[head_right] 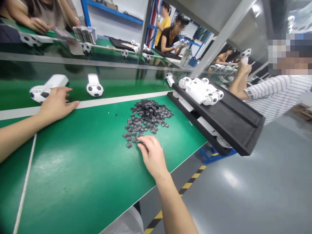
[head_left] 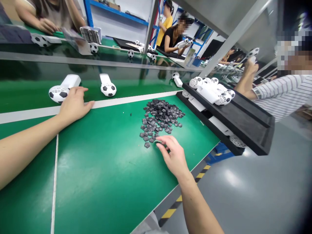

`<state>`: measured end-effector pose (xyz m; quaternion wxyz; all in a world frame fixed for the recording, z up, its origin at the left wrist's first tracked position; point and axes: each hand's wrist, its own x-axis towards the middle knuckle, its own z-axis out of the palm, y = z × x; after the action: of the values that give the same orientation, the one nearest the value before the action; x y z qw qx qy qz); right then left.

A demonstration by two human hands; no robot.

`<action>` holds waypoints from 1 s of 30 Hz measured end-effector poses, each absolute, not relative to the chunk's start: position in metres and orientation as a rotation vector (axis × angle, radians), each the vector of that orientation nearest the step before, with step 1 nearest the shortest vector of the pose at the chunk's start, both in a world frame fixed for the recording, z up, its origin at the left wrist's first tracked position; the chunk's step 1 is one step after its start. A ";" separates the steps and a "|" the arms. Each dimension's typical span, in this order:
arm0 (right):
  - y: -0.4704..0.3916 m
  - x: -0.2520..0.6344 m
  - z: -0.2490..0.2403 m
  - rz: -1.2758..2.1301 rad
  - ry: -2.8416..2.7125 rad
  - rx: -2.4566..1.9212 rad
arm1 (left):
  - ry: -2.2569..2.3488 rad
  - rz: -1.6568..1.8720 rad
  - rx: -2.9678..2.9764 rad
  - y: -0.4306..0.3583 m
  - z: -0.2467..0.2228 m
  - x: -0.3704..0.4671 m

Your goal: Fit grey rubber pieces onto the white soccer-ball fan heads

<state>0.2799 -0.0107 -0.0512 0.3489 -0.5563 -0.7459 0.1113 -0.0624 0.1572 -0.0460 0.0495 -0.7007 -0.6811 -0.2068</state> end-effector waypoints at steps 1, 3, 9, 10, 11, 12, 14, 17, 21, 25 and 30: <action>-0.011 0.279 -0.050 0.248 -1.998 -1.412 | -2.063 -0.610 -2.151 0.158 -0.046 -0.063; -0.013 0.276 -0.047 0.174 -2.156 -1.345 | -2.038 -0.573 -2.192 0.158 -0.046 -0.063; -0.013 0.271 -0.045 0.135 -2.351 -1.228 | -1.950 -0.555 -2.162 0.151 -0.040 -0.059; -0.012 0.272 -0.046 0.143 -2.340 -1.222 | -1.943 -0.558 -2.129 0.150 -0.039 -0.058; -0.012 0.272 -0.047 0.151 -2.327 -1.221 | -1.937 -0.557 -2.097 0.148 -0.038 -0.058; -0.012 0.272 -0.048 0.157 -2.314 -1.225 | -1.934 -0.552 -2.068 0.148 -0.038 -0.058; -0.012 0.273 -0.049 0.165 -2.299 -1.235 | -1.929 -0.525 -2.043 0.147 -0.038 -0.059; -0.012 0.274 -0.051 0.183 -2.289 -1.259 | -1.899 -0.450 -2.089 0.148 -0.041 -0.060; -0.012 0.276 -0.053 0.200 -2.264 -1.272 | -1.812 -0.342 -2.190 0.149 -0.044 -0.060; -0.011 0.278 -0.056 0.187 -2.254 -1.275 | -1.712 -0.292 -2.277 0.149 -0.046 -0.057; -0.010 0.280 -0.058 0.181 -2.253 -1.277 | -1.558 -0.287 -2.380 0.147 -0.045 -0.057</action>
<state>0.2799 -0.0105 -0.0583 0.2694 -0.4737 -0.8358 0.0673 -0.0570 0.1474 -0.0449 0.1407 -0.8241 -0.5396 -0.0994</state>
